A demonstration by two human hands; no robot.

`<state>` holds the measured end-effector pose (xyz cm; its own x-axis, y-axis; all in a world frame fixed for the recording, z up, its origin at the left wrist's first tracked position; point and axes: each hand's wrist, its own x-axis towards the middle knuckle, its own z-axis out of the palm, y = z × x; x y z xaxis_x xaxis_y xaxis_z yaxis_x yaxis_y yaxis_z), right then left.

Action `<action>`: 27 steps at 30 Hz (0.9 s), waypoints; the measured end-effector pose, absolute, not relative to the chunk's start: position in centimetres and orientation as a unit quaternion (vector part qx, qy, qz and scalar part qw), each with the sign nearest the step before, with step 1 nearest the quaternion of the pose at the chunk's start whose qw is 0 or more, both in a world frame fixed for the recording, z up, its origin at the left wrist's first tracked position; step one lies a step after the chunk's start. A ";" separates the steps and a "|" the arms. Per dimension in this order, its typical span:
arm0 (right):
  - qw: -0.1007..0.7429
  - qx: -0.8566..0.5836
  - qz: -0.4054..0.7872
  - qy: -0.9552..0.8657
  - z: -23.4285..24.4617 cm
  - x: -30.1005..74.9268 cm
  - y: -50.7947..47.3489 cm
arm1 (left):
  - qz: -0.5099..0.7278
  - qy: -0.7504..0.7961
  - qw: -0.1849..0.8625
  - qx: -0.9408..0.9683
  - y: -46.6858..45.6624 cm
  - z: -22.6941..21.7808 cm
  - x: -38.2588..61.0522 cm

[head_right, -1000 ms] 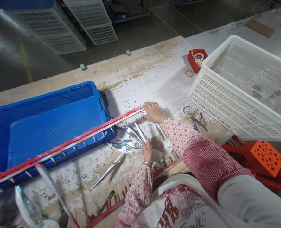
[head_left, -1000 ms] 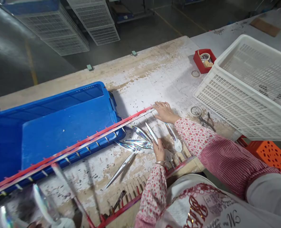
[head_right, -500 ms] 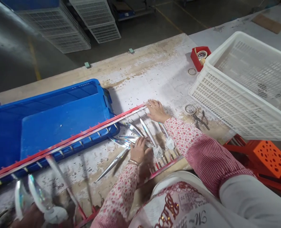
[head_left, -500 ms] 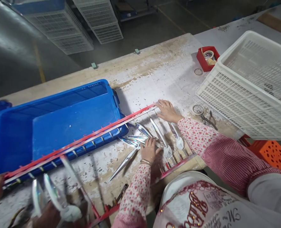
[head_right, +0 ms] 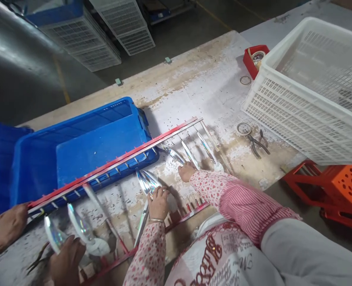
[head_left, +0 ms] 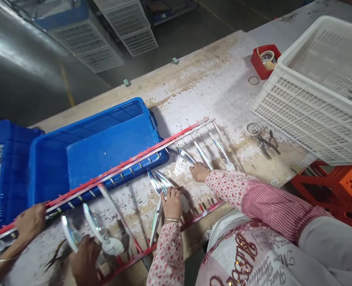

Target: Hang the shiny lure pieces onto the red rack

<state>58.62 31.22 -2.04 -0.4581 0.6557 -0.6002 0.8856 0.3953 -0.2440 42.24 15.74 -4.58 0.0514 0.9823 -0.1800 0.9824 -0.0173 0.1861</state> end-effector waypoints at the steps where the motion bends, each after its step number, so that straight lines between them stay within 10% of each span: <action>1: 0.201 0.478 -0.279 0.808 -2.3 58.6 31.1 | 0.022 0.707 0.128 0.695 15.4 -4.4 42.2; 9: 0.079 0.420 -0.280 0.860 -0.2 60.7 29.7 | 0.247 0.640 0.131 0.715 19.5 -1.7 43.1; 20: 0.154 0.476 -0.317 0.806 -2.9 59.6 30.8 | 0.300 0.632 0.239 0.673 17.0 -1.9 47.6; 27: 0.029 0.368 -0.408 0.835 5.3 64.0 26.6 | 0.320 0.657 0.125 0.671 15.9 1.5 43.8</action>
